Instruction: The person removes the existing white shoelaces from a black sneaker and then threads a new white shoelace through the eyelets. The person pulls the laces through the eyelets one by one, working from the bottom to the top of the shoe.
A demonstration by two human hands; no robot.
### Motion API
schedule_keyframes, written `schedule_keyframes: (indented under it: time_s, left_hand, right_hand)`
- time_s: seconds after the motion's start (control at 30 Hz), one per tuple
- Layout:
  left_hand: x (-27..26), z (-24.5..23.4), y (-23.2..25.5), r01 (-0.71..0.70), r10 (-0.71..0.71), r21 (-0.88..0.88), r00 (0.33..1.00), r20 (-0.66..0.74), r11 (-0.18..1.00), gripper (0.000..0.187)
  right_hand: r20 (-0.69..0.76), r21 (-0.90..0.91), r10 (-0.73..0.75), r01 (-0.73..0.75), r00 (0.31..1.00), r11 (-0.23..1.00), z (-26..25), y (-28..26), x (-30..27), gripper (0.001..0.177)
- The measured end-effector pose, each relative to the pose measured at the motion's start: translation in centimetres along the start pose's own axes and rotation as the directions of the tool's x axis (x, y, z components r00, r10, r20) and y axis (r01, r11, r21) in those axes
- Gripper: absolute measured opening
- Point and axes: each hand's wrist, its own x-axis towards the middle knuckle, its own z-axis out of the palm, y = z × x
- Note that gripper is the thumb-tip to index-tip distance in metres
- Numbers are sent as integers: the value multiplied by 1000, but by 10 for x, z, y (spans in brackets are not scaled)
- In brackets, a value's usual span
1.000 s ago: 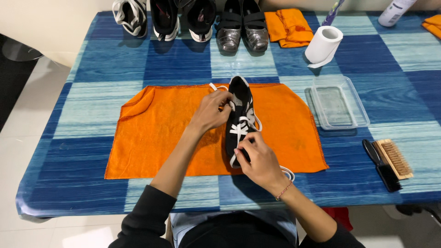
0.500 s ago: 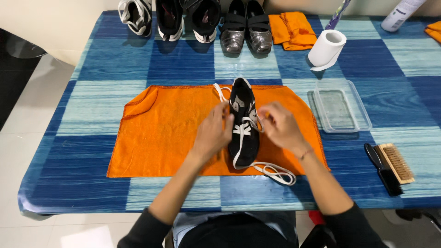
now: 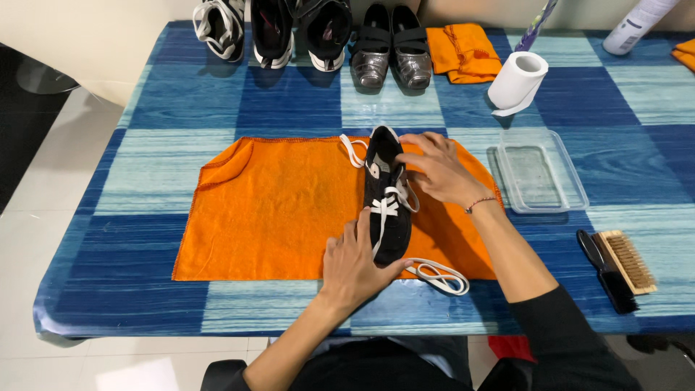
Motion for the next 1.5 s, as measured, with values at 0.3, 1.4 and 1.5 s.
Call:
schedule_keyframes:
  time_s: [0.3,1.4,1.5]
  left_hand:
    - [26,-26,-36,-17,53,-364,995,87,931,108]
    - [103,-89,-174,68,-22,-604,996,83,794,39]
    - [108,-101,-191,-30,26,-577,1000,-16,816,34]
  right_hand:
    - [-351,-247,-198,113,915,962,-4,25,-20,20]
    - [-701,-164,-219,145,679,976,-4,17,-63,21]
    - [-693,-137,-203,150,692,979,3,27,-67,23]
